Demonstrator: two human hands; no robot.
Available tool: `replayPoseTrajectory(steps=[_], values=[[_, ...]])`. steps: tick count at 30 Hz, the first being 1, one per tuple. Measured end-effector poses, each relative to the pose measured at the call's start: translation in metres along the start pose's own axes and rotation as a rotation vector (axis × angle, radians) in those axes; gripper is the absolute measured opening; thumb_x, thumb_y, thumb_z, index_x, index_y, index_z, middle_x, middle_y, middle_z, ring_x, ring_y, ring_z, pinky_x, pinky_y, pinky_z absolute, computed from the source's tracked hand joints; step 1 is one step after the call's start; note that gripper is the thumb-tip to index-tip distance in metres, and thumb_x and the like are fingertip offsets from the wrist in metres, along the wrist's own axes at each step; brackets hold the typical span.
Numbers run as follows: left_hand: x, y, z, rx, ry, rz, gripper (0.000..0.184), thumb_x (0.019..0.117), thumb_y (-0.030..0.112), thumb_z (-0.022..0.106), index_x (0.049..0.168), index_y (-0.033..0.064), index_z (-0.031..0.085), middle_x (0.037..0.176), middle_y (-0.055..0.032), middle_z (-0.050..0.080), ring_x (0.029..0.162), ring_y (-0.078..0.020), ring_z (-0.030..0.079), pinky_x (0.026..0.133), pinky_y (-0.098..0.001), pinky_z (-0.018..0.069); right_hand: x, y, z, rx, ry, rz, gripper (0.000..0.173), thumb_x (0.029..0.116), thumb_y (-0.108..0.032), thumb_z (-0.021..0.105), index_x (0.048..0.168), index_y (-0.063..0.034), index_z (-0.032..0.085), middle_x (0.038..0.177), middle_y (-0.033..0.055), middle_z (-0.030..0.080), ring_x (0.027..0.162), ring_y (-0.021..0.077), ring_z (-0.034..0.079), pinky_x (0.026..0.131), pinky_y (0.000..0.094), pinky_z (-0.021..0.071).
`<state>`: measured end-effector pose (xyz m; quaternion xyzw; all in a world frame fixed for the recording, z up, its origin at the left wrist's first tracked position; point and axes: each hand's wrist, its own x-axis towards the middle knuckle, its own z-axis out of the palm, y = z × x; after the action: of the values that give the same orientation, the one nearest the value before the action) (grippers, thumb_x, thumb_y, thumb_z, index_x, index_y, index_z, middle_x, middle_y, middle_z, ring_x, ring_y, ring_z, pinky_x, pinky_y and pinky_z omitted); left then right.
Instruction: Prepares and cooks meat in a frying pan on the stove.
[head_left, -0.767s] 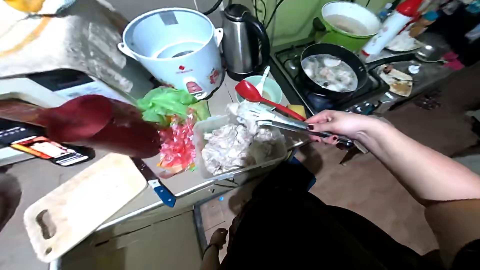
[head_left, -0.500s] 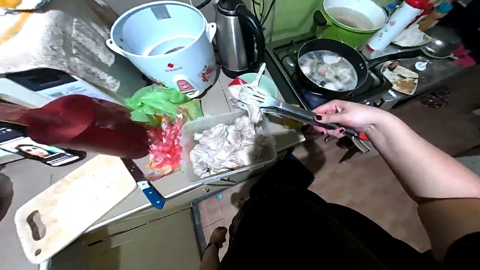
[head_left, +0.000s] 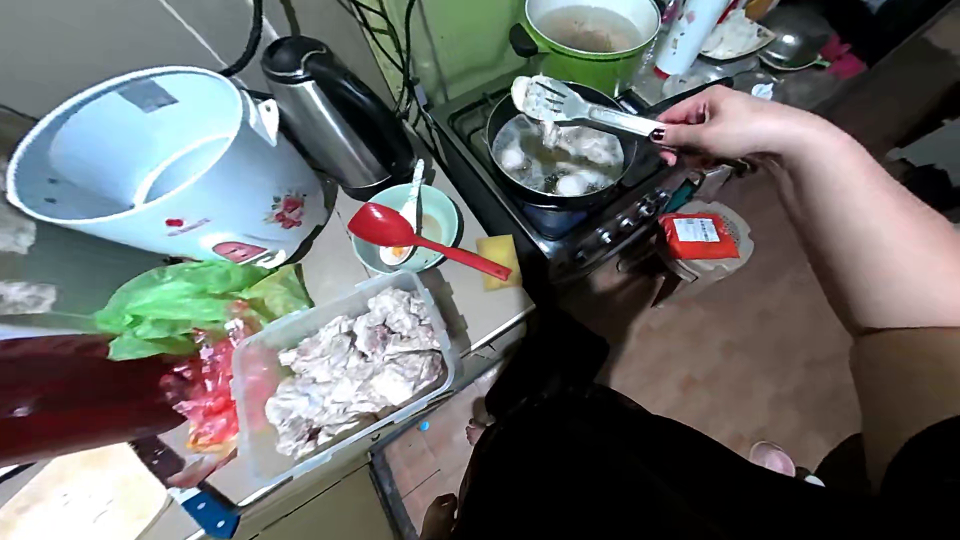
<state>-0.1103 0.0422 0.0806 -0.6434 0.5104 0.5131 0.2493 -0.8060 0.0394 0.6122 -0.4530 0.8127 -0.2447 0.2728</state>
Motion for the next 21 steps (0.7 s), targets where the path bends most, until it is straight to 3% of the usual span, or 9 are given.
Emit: replayPoseTrajectory(steps=[6,8,11,15,18,20,21], values=[[-0.007,0.029,0.021,-0.066,0.041,-0.02,0.037,0.1066,0.024,0.055,0.134,0.0006,0.063,0.122,-0.0257,0.069,0.105,-0.0403,0.07,0.093,-0.0583,0.0546,0.032,0.035,0.009,-0.111,-0.043,-0.033,0.026,0.1094,-0.02,0.053,0.113,-0.0021,0.071,0.078,0.0039,0.063,0.06,0.0095,0.049,0.059,0.0315,0.0452],[-0.014,0.039,0.029,-0.067,0.051,0.009,0.038,0.1066,0.025,0.055,0.134,0.0003,0.063,0.121,-0.0252,0.069,0.105,-0.0397,0.069,0.092,-0.0576,0.0548,0.044,0.046,0.017,-0.14,-0.074,-0.061,0.026,0.1089,-0.021,0.054,0.114,-0.0025,0.072,0.081,0.0062,0.065,0.066,0.0147,0.056,0.065,0.0387,0.0494],[-0.073,0.095,0.028,-0.064,0.038,-0.003,0.037,0.1078,0.02,0.053,0.136,-0.0035,0.06,0.13,-0.0267,0.066,0.123,-0.0406,0.063,0.107,-0.0557,0.0463,0.06,0.055,0.029,-0.256,-0.106,-0.065,0.028,0.1076,-0.023,0.057,0.122,-0.0049,0.072,0.093,0.0135,0.072,0.084,0.0275,0.068,0.082,0.0544,0.0539],[-0.083,0.101,0.05,-0.083,0.069,-0.018,0.036,0.1074,0.021,0.054,0.133,-0.0031,0.063,0.13,-0.0266,0.066,0.126,-0.0396,0.061,0.11,-0.0549,0.0438,0.069,0.046,0.043,-0.548,-0.154,-0.039,0.036,0.1081,-0.034,0.054,0.134,-0.0137,0.068,0.115,0.0199,0.072,0.11,0.0412,0.068,0.093,0.0658,0.0511],[-0.084,0.097,0.065,-0.09,0.113,0.014,0.038,0.1095,0.026,0.05,0.13,-0.0026,0.065,0.128,-0.027,0.066,0.125,-0.0402,0.062,0.11,-0.0567,0.0436,0.066,0.037,0.049,-0.764,-0.148,-0.088,0.037,0.1078,-0.037,0.052,0.135,-0.0161,0.066,0.112,0.021,0.072,0.107,0.0442,0.069,0.085,0.0659,0.053],[-0.071,0.081,0.085,-0.106,0.297,0.141,0.04,0.1075,0.031,0.052,0.119,-0.0022,0.071,0.113,-0.0263,0.072,0.109,-0.0401,0.069,0.099,-0.0586,0.0522,0.062,0.033,0.046,-0.836,-0.128,-0.145,0.036,0.1068,-0.038,0.054,0.133,-0.0159,0.066,0.109,0.0196,0.072,0.103,0.0434,0.069,0.081,0.064,0.0539],[-0.076,0.089,0.083,-0.12,0.267,0.113,0.04,0.1083,0.031,0.051,0.122,-0.002,0.07,0.118,-0.0262,0.071,0.114,-0.0398,0.067,0.102,-0.0582,0.0502,0.059,0.031,0.041,-0.846,-0.113,-0.168,0.038,0.1062,-0.038,0.055,0.135,-0.015,0.065,0.111,0.0202,0.072,0.103,0.044,0.069,0.081,0.0646,0.0535]])
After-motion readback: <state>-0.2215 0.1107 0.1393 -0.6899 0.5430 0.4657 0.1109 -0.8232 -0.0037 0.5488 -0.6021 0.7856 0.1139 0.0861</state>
